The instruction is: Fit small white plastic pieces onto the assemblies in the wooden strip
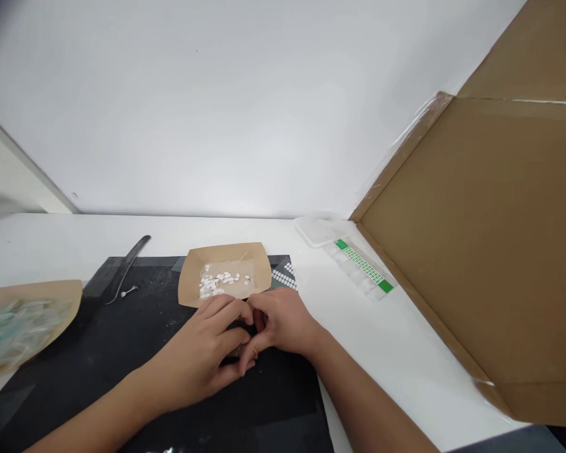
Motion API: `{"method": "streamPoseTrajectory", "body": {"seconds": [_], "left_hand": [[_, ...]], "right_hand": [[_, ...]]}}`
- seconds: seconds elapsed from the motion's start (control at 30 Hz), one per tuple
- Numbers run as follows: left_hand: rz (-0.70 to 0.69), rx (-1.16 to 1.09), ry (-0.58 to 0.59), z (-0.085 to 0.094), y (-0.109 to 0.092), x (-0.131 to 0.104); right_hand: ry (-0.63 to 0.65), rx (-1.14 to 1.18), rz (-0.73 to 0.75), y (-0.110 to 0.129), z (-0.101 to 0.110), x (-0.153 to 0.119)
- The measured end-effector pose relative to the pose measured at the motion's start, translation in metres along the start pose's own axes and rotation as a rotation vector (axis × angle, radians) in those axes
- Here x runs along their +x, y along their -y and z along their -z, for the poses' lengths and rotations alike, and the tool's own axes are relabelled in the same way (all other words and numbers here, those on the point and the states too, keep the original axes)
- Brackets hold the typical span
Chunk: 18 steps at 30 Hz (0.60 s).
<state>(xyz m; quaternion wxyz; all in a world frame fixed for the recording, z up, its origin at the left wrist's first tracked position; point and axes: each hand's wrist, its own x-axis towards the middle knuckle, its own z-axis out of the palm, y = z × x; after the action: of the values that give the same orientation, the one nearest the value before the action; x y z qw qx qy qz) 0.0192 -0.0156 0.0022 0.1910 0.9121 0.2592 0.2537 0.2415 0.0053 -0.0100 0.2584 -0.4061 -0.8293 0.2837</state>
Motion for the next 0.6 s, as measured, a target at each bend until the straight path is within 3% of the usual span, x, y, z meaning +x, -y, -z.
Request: {"method": "streamPoseTrajectory", "body": {"seconds": [0.27,0.6], "left_hand": [[0.007,-0.015,-0.036,-0.012,0.000,-0.001],[0.054,0.005,-0.009,-0.010,-0.005,0.003]], "right_hand": [[0.030,0.098,-0.071,0.004,0.001,0.001],[0.029,0.318,-0.156,0.005,0.012,0.000]]}}
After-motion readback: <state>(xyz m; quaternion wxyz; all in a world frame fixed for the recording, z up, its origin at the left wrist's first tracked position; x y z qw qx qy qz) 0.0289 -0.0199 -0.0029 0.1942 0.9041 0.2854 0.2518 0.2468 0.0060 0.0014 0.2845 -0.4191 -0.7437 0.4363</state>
